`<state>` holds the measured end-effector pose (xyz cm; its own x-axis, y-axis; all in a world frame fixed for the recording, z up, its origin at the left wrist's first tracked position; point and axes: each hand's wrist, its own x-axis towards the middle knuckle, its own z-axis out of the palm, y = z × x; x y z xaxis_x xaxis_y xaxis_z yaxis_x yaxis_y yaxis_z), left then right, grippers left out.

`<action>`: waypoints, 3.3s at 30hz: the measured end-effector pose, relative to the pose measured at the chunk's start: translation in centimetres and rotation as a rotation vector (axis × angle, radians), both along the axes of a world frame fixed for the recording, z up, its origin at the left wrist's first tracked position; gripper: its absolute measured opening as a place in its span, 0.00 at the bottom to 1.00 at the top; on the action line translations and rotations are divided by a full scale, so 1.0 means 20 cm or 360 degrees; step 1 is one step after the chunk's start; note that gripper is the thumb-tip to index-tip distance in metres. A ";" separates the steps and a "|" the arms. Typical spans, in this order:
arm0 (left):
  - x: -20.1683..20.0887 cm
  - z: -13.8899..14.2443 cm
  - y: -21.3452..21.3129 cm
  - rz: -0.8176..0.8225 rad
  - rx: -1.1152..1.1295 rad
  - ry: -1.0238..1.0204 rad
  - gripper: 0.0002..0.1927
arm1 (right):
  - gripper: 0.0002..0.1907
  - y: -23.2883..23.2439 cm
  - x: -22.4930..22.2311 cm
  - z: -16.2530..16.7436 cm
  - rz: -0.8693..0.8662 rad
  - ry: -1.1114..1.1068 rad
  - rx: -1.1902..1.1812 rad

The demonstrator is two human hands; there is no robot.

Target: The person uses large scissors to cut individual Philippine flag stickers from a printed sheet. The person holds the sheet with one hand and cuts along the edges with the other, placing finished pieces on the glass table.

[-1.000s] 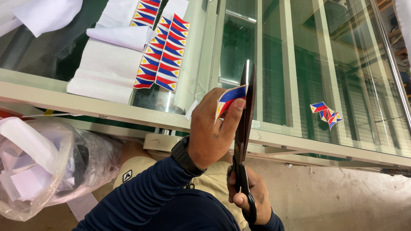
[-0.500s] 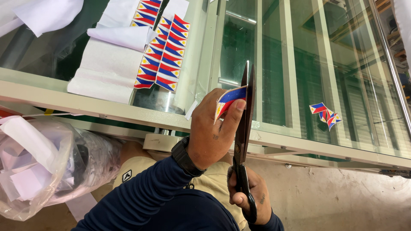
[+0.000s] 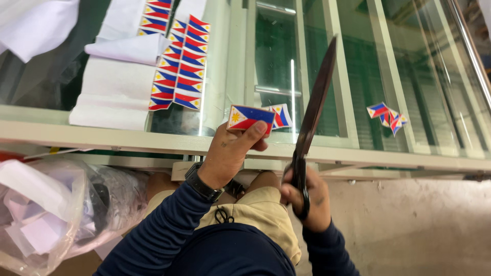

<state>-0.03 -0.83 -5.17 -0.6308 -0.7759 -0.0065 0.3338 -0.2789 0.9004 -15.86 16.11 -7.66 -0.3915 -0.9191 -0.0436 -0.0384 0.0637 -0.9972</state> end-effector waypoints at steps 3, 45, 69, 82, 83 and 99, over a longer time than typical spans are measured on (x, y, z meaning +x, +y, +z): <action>-0.02 -0.10 0.03 -0.0193 0.0021 -0.0103 0.26 | 0.17 -0.11 -0.06 0.03 -0.0137 -0.0170 -0.0141; -0.51 -0.14 -0.25 -0.0038 -0.0107 -0.0695 0.15 | 0.12 0.13 -0.34 -0.18 -0.0733 0.0265 0.0042; -0.05 -0.19 0.29 -0.0034 -0.0277 0.0289 0.25 | 0.17 -0.28 0.03 0.10 -0.0439 0.0163 -0.0317; 0.02 -0.21 0.04 -0.0020 -0.0256 -0.0137 0.17 | 0.20 -0.34 -0.02 0.11 -0.0311 -0.0100 -0.0362; -0.01 -0.20 0.08 -0.0079 -0.0058 0.0047 0.19 | 0.19 -0.35 0.01 0.08 -0.0337 -0.0141 -0.0413; 0.10 -0.02 -0.07 0.0320 -0.0269 -0.0005 0.28 | 0.48 0.32 -0.01 -0.28 0.0492 -0.0293 0.0197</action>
<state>2.02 -2.20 -5.55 -0.4640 -0.8759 0.1322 0.3646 -0.0528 0.9297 -16.05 22.44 -13.21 -0.0719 -0.9759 -0.2059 0.1047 0.1979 -0.9746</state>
